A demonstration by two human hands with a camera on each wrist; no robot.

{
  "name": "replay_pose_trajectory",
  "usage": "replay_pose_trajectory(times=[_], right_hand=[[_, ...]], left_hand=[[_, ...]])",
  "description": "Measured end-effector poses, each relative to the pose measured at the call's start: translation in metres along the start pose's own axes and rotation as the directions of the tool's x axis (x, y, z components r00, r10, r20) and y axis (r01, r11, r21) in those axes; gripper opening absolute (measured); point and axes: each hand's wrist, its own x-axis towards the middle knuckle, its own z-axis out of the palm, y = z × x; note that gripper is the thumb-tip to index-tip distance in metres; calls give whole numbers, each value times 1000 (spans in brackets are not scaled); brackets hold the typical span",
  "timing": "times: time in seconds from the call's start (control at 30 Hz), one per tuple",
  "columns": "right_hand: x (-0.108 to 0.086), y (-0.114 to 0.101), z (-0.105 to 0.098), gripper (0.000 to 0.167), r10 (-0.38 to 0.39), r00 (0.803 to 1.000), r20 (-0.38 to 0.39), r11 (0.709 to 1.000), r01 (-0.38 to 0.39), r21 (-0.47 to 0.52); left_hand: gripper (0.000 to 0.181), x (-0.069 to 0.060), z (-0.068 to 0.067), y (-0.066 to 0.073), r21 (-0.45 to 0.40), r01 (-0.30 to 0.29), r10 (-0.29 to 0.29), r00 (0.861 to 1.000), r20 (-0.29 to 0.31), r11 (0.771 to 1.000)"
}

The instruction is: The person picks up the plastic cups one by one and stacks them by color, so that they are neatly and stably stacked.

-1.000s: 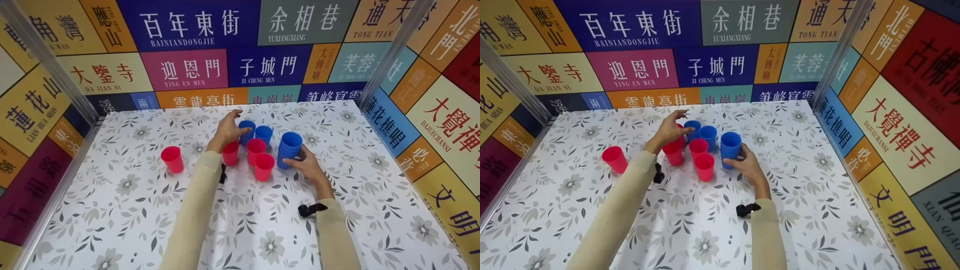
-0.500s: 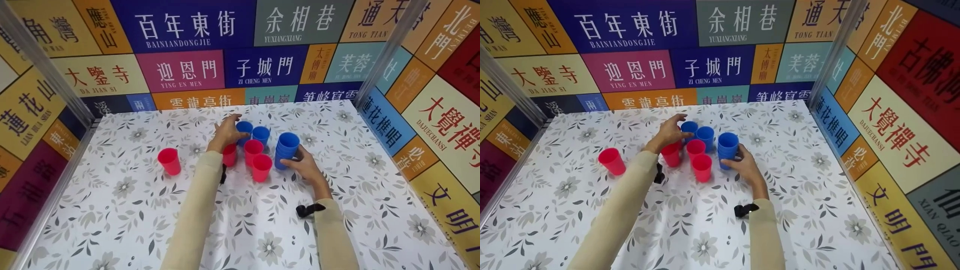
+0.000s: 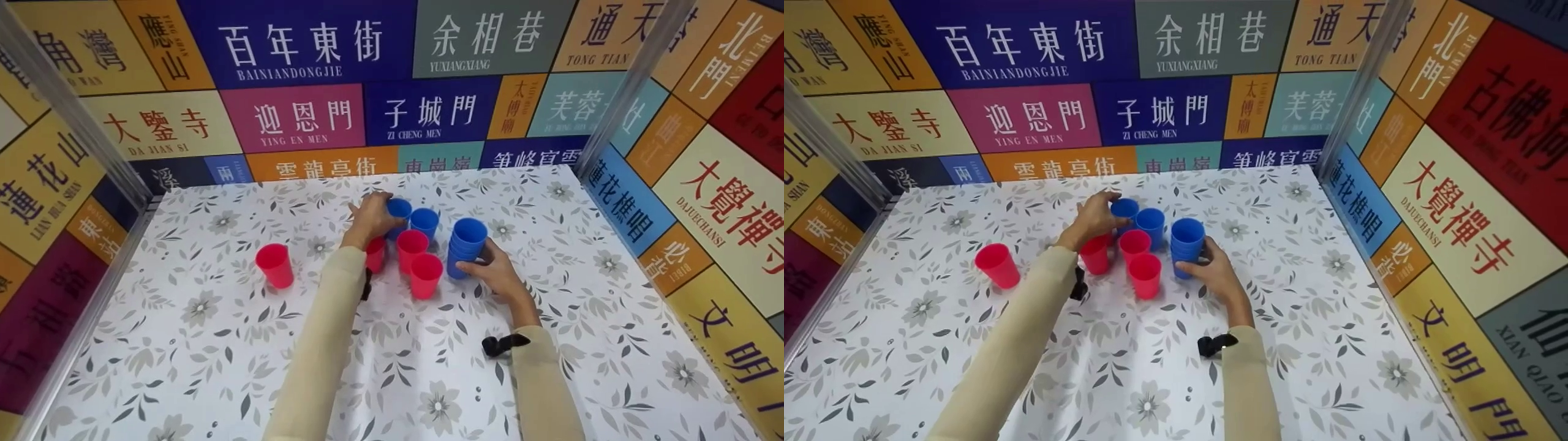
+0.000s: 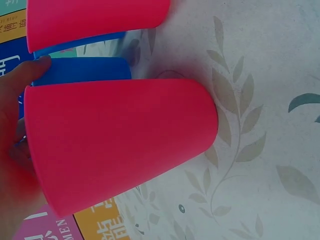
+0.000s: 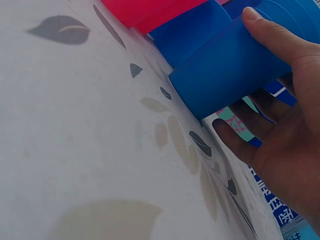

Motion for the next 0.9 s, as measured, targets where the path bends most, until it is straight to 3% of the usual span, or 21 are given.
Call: replay_pose_trajectory(times=[0.33,0.57,0.77,0.9], right_hand=[[1,-1,0,81,9,1000,7,1000,-9,-1],[0,-3,1,80,30,1000,8,999,-30,13],[-9,-23,3,75,17,1000,26,1000,-18,20],[-13,-32,4,73,13,999,29,1000,-14,18]], left_hand=[[71,3,-6,3,-121,13,-14,1000,-9,993],[72,-2,-12,7,-147,-43,36,998,-55,988],[72,-5,-18,9,-115,-97,87,992,-95,989],[73,-6,-20,9,-143,-97,84,992,-95,985]])
